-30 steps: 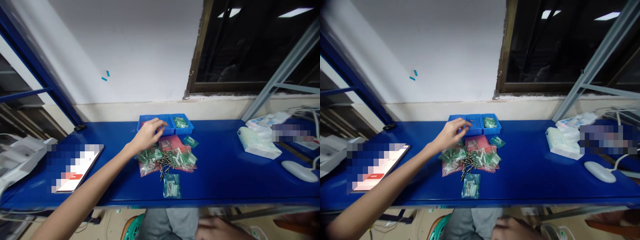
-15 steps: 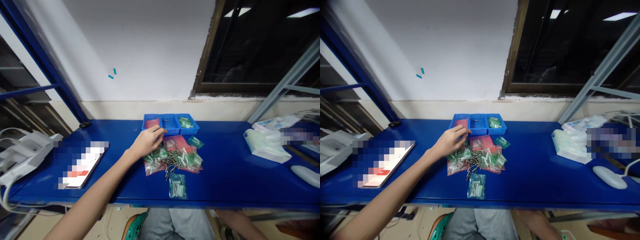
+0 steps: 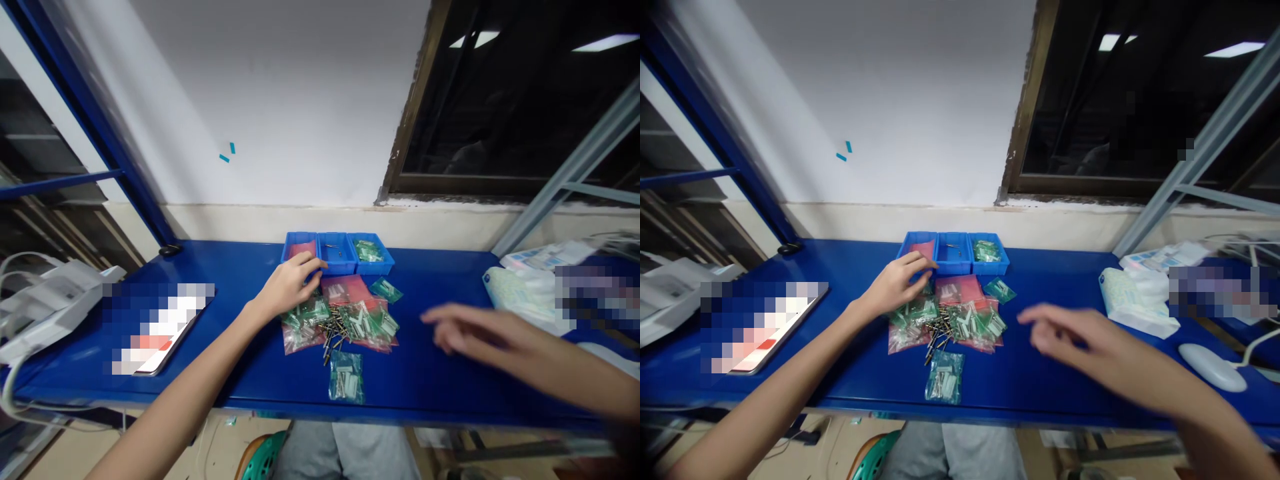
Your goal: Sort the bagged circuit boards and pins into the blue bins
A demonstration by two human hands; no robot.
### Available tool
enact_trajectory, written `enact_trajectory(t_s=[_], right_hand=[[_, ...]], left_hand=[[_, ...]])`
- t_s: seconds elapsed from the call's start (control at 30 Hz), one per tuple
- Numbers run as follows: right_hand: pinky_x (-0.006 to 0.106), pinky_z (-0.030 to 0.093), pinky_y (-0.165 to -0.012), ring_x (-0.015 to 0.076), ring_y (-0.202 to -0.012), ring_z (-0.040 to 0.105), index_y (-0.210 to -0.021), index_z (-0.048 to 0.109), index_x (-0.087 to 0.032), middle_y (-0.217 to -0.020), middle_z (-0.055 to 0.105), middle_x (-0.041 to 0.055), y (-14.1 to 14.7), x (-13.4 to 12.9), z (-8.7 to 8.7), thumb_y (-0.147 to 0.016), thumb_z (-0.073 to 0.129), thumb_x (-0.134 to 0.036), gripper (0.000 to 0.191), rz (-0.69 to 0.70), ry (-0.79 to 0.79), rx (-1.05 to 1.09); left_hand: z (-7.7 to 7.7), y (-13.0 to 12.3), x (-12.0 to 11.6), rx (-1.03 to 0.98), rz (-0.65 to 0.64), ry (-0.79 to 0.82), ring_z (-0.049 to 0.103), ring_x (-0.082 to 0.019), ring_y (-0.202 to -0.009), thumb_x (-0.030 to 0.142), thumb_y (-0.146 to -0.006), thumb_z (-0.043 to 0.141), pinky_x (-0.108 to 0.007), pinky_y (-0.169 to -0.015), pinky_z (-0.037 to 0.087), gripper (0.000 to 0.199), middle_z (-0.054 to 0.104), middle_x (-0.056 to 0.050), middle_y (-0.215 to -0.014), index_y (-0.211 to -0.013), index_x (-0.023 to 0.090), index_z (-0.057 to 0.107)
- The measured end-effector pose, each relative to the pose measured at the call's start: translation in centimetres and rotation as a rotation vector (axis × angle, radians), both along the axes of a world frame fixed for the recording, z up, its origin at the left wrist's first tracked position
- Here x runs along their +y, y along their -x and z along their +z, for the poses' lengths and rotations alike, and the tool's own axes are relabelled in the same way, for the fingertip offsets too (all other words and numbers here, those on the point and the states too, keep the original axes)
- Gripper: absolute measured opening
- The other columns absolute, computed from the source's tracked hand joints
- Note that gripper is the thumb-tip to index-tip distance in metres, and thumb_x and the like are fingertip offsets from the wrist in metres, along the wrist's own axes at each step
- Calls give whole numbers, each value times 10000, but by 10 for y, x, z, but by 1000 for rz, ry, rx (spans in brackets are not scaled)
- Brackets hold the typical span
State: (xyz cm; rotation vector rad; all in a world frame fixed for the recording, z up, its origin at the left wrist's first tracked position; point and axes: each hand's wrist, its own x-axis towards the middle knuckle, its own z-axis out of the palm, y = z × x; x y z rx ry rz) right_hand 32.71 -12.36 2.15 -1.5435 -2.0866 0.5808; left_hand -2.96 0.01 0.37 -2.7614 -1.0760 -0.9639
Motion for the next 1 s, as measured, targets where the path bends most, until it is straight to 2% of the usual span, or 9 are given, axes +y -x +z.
enact_trajectory(t_s=[0.03,0.1,0.13,0.2,0.3,0.43,0.6,0.8,1.0], right_hand=[[329,516,-693,221,-742,650,-1101,713,-290,-819,709,55,12,30,14,-902,517,-547,379,92,34,-33],[319,474,-654,206,-663,624,-944,714,-238,-729,682,43,36,81,27,-927,489,-483,333,92,-49,-137],[321,459,-642,210,-652,621,-884,708,-218,-722,680,52,47,98,26,-928,498,-440,308,57,-65,-236],[344,453,-652,247,-707,642,-886,701,-199,-808,699,102,66,114,14,-942,498,-401,292,-46,-81,-463],[387,471,-713,343,-941,644,-1046,685,-146,-1014,689,204,83,104,-9,-946,508,-331,275,-187,-161,-721],[412,482,-777,369,-1066,607,-1195,629,-119,-1120,656,229,86,89,-21,-980,455,-350,360,-157,-138,-793],[416,484,-771,355,-1058,621,-1283,561,-151,-1116,650,201,77,101,-21,-980,463,-386,395,-164,-28,-720],[405,461,-866,334,-1107,600,-1308,533,-160,-1182,601,191,65,114,-30,-940,533,-411,446,-146,-36,-579],[373,461,-853,292,-1033,605,-1213,557,-193,-1119,573,113,47,132,-44,-822,659,-349,433,-83,-104,-372]], left_hand=[[-1,-1,0,8,-3,5,629,-204,-965,221,-985,438,-355,-863,529,251,633,-90,-1062,-1143,188,631],[-3,-1,0,25,-8,9,628,-205,-963,222,-986,439,-357,-862,530,251,635,-87,-1050,-1147,189,629],[-4,0,0,34,-12,7,628,-203,-954,224,-987,438,-356,-855,530,252,636,-85,-1042,-1148,190,629],[-5,1,1,52,-20,1,629,-199,-930,226,-989,437,-352,-836,532,254,638,-83,-1029,-1152,189,628],[-7,1,0,74,-14,1,627,-202,-922,227,-994,436,-356,-828,533,254,635,-87,-1035,-1160,180,621],[-8,-5,-6,85,-21,4,621,-211,-954,206,-995,423,-360,-835,532,263,628,-94,-1061,-1179,180,609],[-8,-10,-9,96,-50,16,618,-217,-985,200,-991,426,-356,-840,536,264,625,-99,-1087,-1177,190,613],[-8,-8,-8,76,-32,-7,620,-213,-958,205,-1001,409,-354,-820,535,261,622,-91,-1061,-1165,186,612],[-6,-9,-10,69,-62,19,613,-216,-978,209,-1007,402,-364,-839,531,257,619,-95,-1078,-1156,182,610]])
